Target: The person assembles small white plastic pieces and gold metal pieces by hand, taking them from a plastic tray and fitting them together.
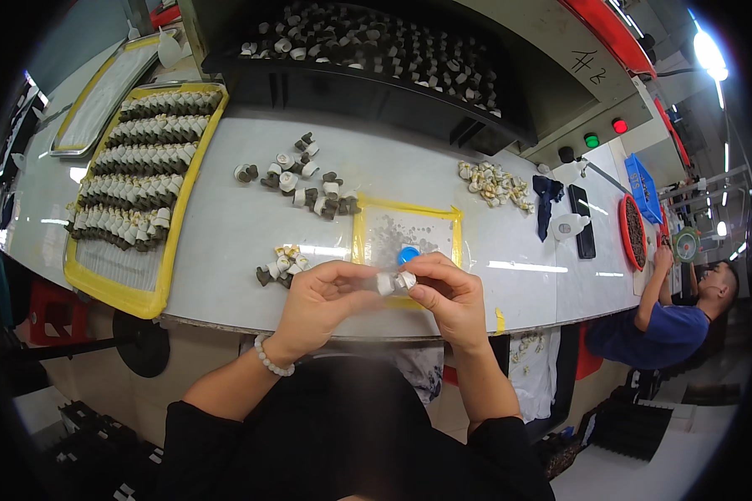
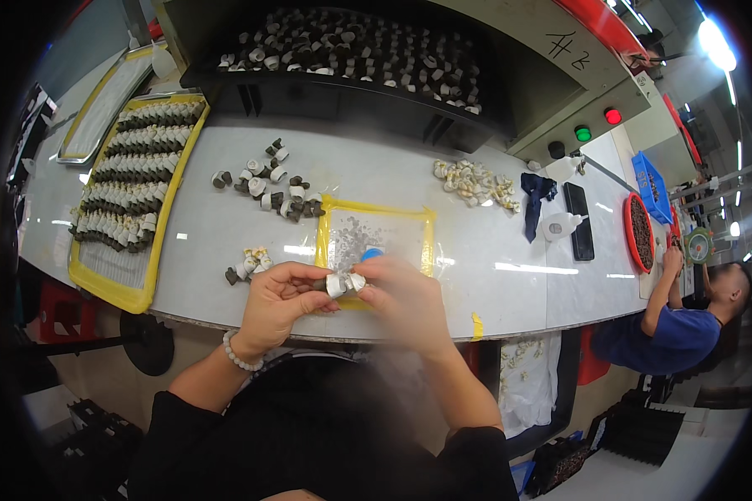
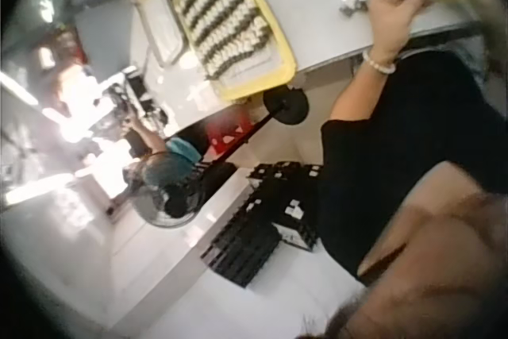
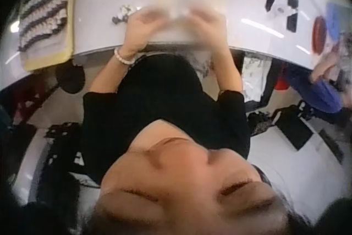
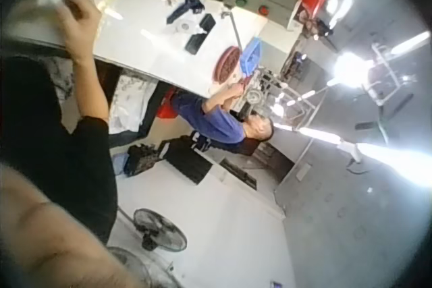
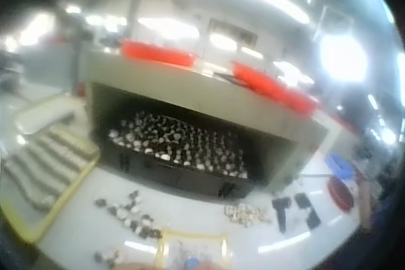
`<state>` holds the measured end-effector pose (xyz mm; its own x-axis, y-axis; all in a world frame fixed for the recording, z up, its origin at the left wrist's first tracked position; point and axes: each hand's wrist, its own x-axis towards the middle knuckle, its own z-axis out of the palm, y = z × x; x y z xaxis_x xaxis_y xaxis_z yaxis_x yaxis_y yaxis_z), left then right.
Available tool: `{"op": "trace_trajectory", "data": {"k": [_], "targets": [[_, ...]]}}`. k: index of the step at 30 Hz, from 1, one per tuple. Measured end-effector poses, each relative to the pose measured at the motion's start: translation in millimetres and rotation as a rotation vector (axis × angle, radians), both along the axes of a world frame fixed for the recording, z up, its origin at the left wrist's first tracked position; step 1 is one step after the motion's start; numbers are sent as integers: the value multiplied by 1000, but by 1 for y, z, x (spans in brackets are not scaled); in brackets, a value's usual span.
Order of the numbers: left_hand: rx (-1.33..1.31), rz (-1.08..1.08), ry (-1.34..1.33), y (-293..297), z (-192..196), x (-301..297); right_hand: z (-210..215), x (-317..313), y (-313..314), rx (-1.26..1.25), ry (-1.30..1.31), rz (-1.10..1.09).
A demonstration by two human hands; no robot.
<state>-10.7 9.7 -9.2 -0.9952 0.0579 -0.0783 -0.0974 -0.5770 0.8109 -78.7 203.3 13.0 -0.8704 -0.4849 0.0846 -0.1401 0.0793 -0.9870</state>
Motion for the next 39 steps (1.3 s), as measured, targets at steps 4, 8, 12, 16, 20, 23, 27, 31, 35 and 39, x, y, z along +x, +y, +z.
{"op": "trace_trajectory", "data": {"k": [4, 8, 12, 16, 20, 23, 27, 31, 35, 39], "targets": [[-3, -9, 11, -1, -2, 1, -3, 0, 2, -27, -108, 38], [-56, 21, 45, 2, -2, 0, -3, 0, 2, -60, -130, 57], [-58, 23, 43, 2, -4, 0, -7, -1, 4, -70, -128, 68], [-58, 32, 57, 2, -2, 0, -1, -5, 8, -26, -52, 19], [-68, 43, 47, 2, -4, 1, 15, -25, 16, 299, 405, -41], [-32, 9, 12, 0, -5, 1, 20, -34, 13, 431, 630, 76], [-43, 26, 27, 2, -4, 1, 16, -35, 7, 540, 679, 135], [-80, 33, 56, 2, -4, 0, 25, -37, 5, 626, 774, 197], [-17, -8, -12, -1, -1, 1, 32, -35, -4, 789, 835, 247], [-3, -1, 1, 1, -3, 0, 34, -35, -6, 816, 866, 263]]}}
